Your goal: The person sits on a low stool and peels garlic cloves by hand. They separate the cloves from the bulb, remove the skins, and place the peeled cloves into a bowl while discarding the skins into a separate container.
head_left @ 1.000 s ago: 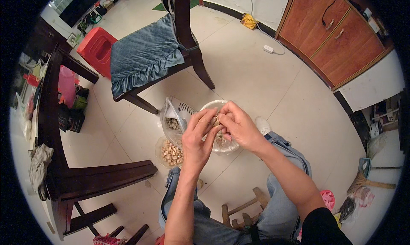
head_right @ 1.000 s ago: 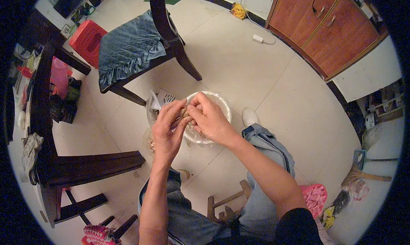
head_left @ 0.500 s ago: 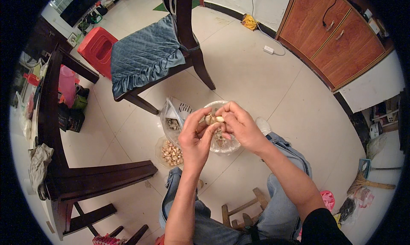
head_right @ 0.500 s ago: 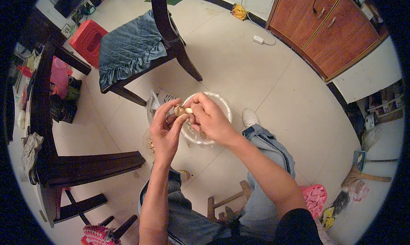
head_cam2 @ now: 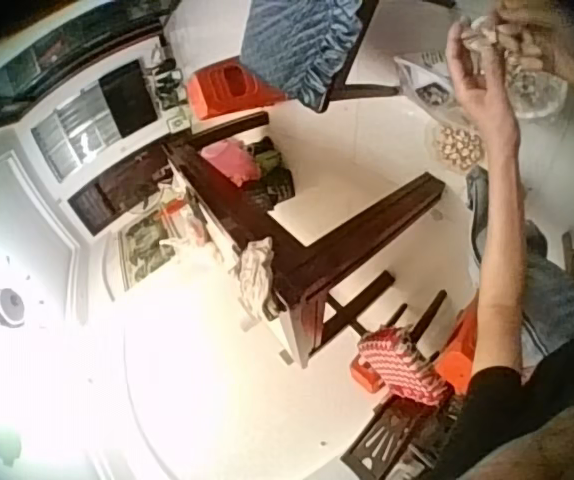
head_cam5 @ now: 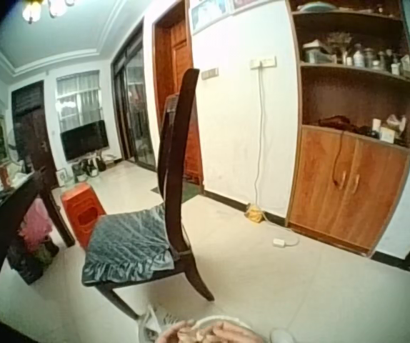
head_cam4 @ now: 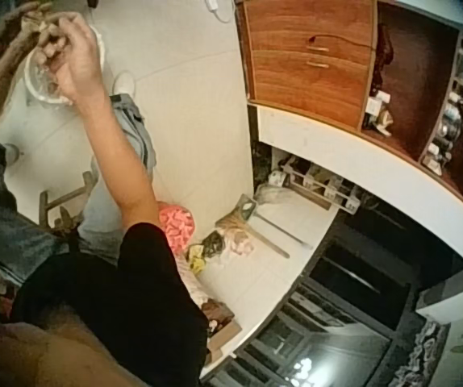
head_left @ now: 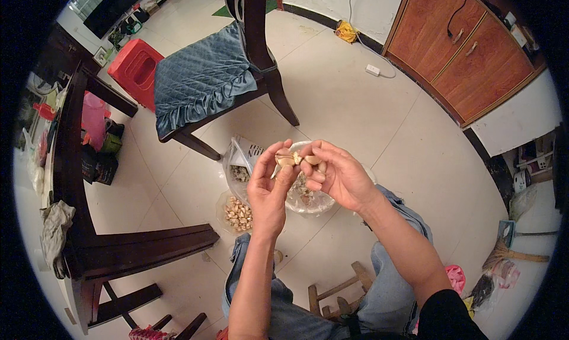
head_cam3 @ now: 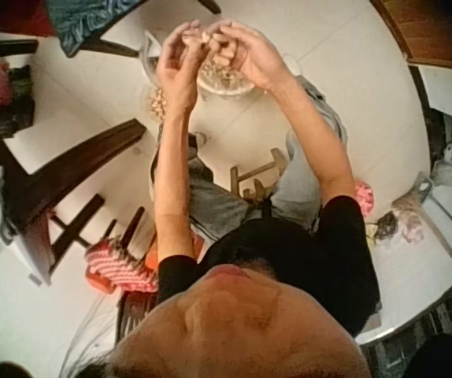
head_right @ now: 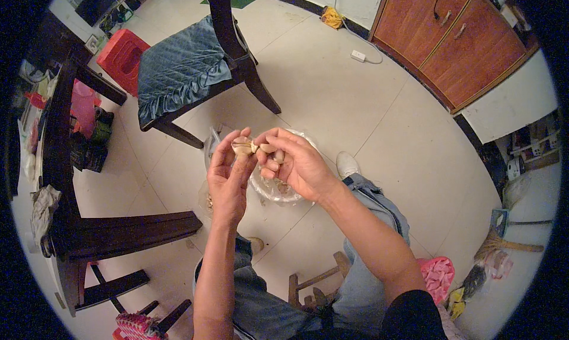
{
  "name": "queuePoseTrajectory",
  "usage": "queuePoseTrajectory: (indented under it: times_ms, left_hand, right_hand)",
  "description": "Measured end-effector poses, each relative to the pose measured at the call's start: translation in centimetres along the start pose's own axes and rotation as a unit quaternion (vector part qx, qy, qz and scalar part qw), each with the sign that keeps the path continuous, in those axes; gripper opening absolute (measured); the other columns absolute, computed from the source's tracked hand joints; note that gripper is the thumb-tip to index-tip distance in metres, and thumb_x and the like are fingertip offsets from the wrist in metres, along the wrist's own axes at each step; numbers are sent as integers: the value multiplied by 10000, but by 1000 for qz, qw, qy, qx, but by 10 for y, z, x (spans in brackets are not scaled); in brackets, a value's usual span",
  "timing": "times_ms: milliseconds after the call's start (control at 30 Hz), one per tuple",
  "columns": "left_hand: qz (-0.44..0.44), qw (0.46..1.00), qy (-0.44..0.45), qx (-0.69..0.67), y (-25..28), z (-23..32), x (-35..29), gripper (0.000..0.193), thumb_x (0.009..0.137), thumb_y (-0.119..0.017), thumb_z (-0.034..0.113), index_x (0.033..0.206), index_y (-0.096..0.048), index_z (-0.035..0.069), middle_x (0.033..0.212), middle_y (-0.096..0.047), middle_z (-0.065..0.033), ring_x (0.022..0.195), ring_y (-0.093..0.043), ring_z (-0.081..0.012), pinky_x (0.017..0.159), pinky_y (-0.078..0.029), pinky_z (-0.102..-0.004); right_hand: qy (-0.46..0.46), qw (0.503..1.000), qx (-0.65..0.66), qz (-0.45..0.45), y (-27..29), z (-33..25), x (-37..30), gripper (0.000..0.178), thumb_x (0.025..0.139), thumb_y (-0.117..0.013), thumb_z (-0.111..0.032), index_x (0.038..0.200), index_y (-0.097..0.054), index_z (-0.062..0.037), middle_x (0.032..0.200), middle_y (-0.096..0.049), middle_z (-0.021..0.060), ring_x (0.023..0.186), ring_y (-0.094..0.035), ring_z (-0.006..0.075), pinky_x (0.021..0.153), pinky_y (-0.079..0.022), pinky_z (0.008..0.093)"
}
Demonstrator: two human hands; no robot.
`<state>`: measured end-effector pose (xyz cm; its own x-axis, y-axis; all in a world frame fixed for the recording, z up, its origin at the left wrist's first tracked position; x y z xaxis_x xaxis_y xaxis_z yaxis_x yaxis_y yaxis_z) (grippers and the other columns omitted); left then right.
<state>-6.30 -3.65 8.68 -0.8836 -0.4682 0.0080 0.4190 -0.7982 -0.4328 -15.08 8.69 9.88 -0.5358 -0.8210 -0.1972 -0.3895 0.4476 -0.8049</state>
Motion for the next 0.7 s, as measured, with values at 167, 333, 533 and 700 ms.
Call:
queuePoseTrajectory:
  times_ms: [167, 333, 533, 700]
  left_hand:
    - [2, 999, 12, -38, -1, 1, 1, 415, 967, -571, 69, 1362, -454, 24, 1394, -502, -165, 1205, -571, -246, 1022, -507, -357]
    - [10, 999, 22, -42, -1, 2, 2, 419, 970, -571, 84, 1364, -441, 22, 1389, -504, -175, 1193, -580, -245, 1029, -502, -354]
    - [43, 996, 34, -76, 5, -1, 3, 398, 988, -546, 126, 1352, -413, 33, 1378, -506, -204, 1143, -606, -260, 987, -517, -325]
    - [74, 989, 45, -117, 13, -5, 3, 327, 982, -552, 142, 1277, -453, 44, 1351, -533, -203, 1075, -621, -244, 946, -510, -313]
  right_hand:
    - [4, 1000, 5, -18, 13, 2, 2, 215, 1019, -472, -169, 1110, -554, 8, 879, -579, 65, 661, -497, 110, 620, -452, 270]
    - [17, 999, 31, 26, 17, -1, 3, 325, 1034, -435, -235, 1140, -556, 47, 959, -613, 96, 765, -565, 143, 710, -505, 292]
    - [34, 996, 70, 42, 15, -7, 4, 432, 1052, -343, -256, 1254, -485, 99, 1188, -582, 189, 1104, -581, 250, 989, -472, 358]
    - [54, 996, 46, 56, 17, -4, 8, 376, 1033, -367, -155, 1266, -456, 126, 1244, -551, 221, 1178, -559, 286, 1066, -445, 380]
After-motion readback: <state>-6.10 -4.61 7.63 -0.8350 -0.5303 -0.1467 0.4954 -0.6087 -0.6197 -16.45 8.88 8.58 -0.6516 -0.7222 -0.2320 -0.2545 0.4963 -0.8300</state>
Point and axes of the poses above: each hand's wrist, its own x-axis towards the middle knuckle, its own y-axis out of the back of the hand, z = x × y, the point moved 2 cm from there along x, towards the middle knuckle
